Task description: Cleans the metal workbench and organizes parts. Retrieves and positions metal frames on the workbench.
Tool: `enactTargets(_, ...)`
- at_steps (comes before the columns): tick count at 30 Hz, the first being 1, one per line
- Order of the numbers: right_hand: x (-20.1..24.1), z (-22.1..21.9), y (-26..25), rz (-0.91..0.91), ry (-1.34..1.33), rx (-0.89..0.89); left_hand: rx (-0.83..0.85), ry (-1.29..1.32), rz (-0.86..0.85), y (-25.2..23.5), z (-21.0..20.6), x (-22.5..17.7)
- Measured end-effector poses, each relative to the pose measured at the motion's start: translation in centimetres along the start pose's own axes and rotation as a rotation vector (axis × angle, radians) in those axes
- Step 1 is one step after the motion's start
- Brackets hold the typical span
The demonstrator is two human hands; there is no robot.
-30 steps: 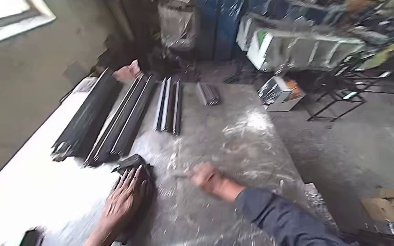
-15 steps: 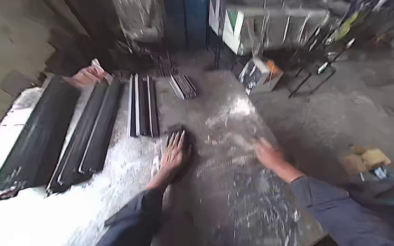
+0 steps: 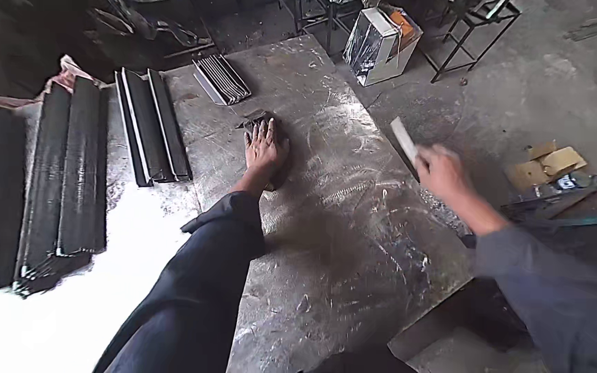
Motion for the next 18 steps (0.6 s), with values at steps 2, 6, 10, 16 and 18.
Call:
enactTargets(2,0.6,-0.8,6.9,0.057,-0.100,-0.027,0.023,0.002,-0.043,-2.1,-1.0,-3.4)
enactTargets(6,-2.8,-1.3,18.0,-0.082,-0.273,-0.175,0.005,0.014,-0.479,0.7,-6.1,-16.0)
enactTargets(10,-6.6,2.2,23.3,-0.316,-0.298,-0.269,0.306,0.219,-0.961,19.1,-5.4,-27.5)
enactTargets(16,-3.6,5.9,21.5,-0.231,-0.022,-0.305,0.452,0.556,-1.629,39.7,-4.1,-32.1)
enactTargets(18,-1.4,4.4,20.3,-0.087,0.061,-0.266,0.514,0.415,-1.464,37.9,-0.5,-30.5)
Point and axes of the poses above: each hand's wrist, its own y-axis away from the middle knuckle, its own z-axis out of the back of the hand, x = y × z, the point moved 2 cm from there along -y, towards the middle knuckle
